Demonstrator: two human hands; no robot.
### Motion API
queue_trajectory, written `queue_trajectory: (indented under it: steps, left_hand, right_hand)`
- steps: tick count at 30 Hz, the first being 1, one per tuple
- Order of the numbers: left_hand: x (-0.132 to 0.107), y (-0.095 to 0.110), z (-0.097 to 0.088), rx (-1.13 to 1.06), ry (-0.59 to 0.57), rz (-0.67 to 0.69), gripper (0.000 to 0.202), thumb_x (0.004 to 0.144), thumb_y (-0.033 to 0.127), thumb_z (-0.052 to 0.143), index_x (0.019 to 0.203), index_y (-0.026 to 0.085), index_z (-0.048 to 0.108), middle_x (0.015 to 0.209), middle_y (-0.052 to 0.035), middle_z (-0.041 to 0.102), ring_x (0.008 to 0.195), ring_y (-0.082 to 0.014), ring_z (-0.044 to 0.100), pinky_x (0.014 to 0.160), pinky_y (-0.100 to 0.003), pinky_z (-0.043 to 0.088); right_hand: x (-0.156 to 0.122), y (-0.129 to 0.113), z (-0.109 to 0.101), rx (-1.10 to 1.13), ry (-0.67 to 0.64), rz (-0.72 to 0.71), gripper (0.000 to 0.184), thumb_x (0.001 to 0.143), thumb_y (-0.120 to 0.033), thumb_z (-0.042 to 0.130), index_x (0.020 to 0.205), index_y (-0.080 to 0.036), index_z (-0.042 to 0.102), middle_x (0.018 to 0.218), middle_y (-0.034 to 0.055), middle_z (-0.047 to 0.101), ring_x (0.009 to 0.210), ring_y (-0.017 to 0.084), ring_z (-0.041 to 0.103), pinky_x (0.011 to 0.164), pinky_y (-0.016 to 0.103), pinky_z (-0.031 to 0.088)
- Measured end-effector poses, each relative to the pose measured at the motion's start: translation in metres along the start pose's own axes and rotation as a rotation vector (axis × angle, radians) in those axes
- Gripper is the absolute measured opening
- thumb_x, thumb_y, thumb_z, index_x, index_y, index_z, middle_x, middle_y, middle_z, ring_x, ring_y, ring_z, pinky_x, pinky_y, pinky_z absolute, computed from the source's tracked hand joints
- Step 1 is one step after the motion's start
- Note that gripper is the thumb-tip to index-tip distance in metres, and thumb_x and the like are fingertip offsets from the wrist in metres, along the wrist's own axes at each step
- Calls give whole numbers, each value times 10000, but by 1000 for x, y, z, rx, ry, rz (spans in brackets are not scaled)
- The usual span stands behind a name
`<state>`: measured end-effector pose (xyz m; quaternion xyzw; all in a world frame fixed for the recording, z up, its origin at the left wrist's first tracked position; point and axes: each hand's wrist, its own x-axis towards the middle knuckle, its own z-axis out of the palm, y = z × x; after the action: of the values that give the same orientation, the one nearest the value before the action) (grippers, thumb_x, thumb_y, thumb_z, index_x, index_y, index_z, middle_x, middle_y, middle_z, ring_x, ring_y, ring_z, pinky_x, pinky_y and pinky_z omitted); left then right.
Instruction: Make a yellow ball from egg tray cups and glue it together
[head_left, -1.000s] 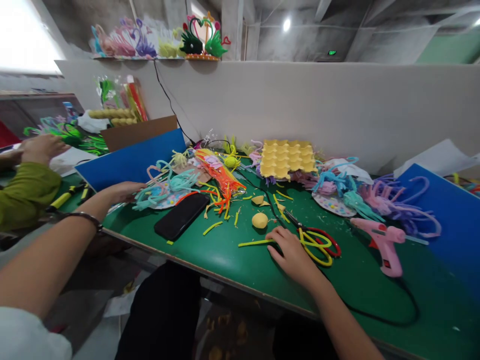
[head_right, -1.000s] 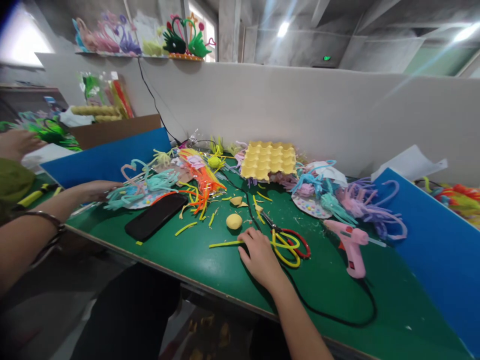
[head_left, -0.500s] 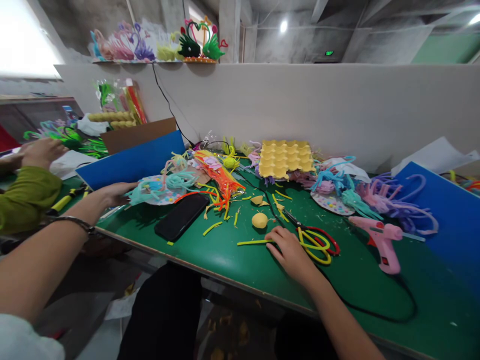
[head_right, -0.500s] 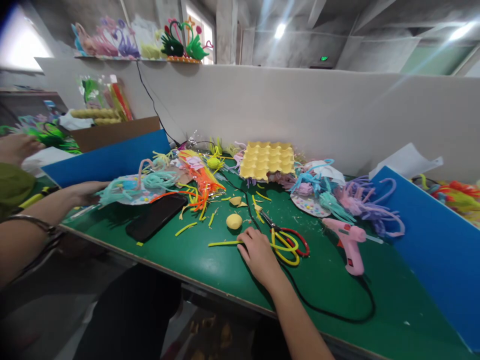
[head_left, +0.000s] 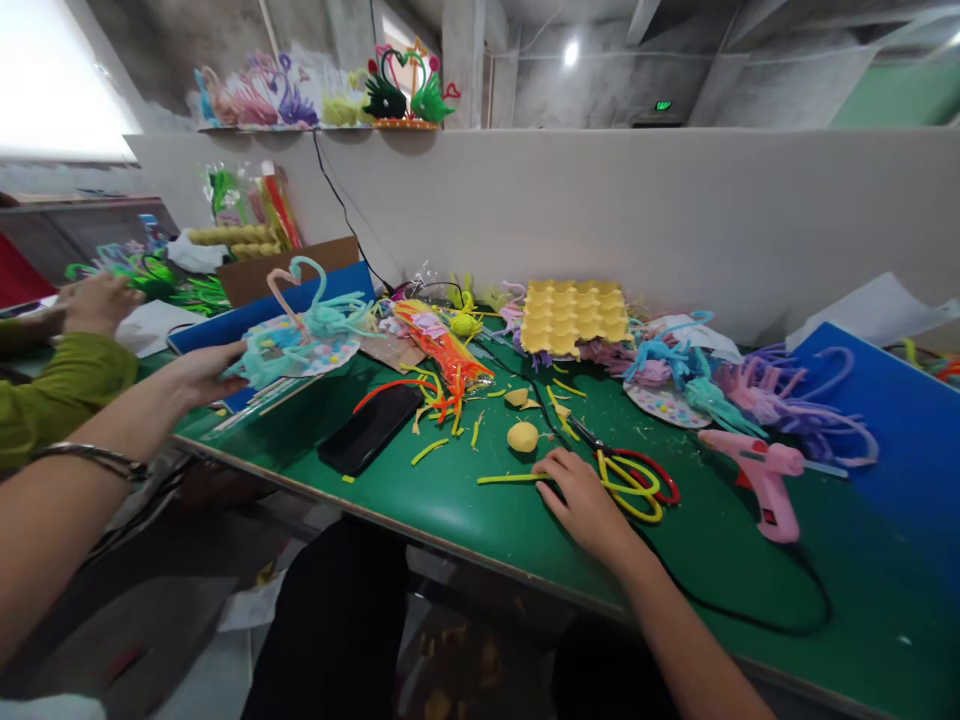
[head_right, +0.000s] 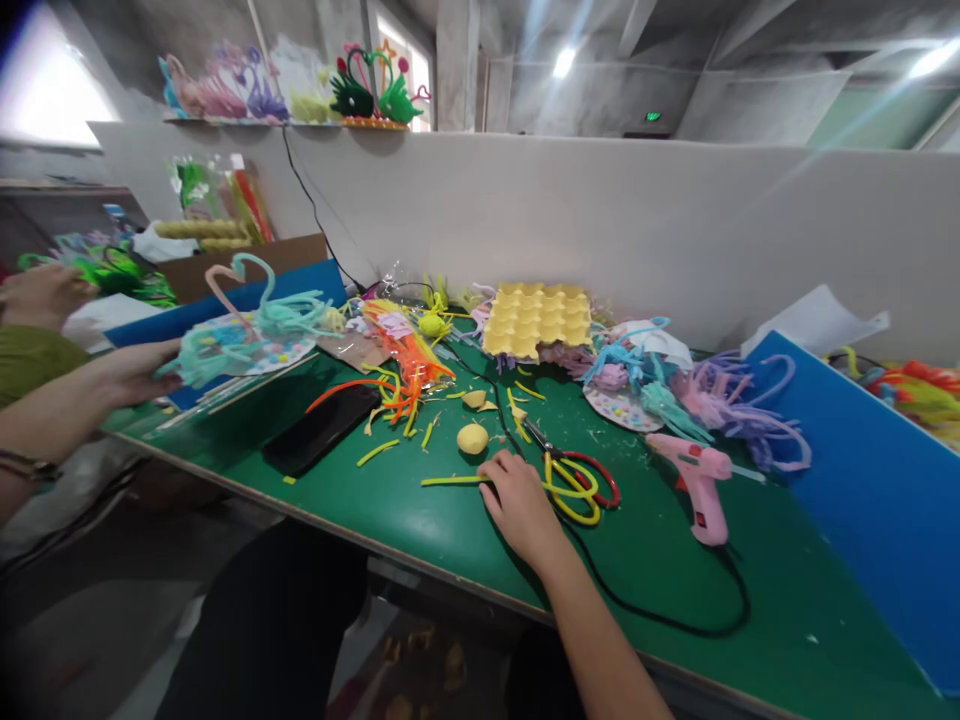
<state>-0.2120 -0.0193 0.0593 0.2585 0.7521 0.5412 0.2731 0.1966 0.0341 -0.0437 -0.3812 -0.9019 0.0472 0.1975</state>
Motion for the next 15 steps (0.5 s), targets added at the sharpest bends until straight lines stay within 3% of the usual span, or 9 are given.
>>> queue_trajectory:
  steps: [3, 5, 7, 10, 15]
  left_hand:
    - [-16, 12, 8, -45, -93, -43, 148, 835, 96, 462, 883, 82, 601, 703, -13, 671, 643, -86, 576, 598, -151, 463]
    - [-30, 18, 18, -92, -235, -98, 165, 807, 63, 466, 861, 83, 621, 698, -31, 687, 641, -114, 601, 571, -172, 479]
    - [-44, 19, 33, -135, -265, -134, 131, 765, 33, 507, 781, 91, 623, 585, -6, 656, 531, -101, 572, 482, -157, 449]
    - [-66, 9, 64, -156, -331, -176, 102, 727, 34, 560, 737, 110, 628, 525, 20, 619, 425, -74, 508, 411, -149, 398]
    - [-107, -26, 118, -176, -474, -277, 36, 696, 129, 636, 665, 112, 631, 468, 23, 570, 368, -54, 452, 386, -149, 364]
  right_hand:
    - [1, -2, -1, -21, 38, 27, 116, 835, -185, 484, 794, -194, 592, 799, 44, 579, 774, 182, 571, 680, 304, 399]
    - [1, -6, -4, -39, 73, 58, 155, 857, -226, 456, 808, -193, 599, 795, 49, 569, 783, 193, 554, 677, 319, 357]
    - [0, -10, -10, -58, 118, 85, 196, 875, -266, 422, 853, -203, 607, 799, 47, 551, 796, 201, 529, 681, 331, 312]
    - [-4, -15, -23, -96, 201, 74, 250, 880, -345, 400, 885, -216, 615, 782, 35, 511, 774, 195, 476, 670, 328, 252]
    - [-16, -20, -42, -117, 228, -76, 340, 871, -435, 406, 724, -207, 611, 718, 11, 426, 698, 163, 389, 666, 317, 217]
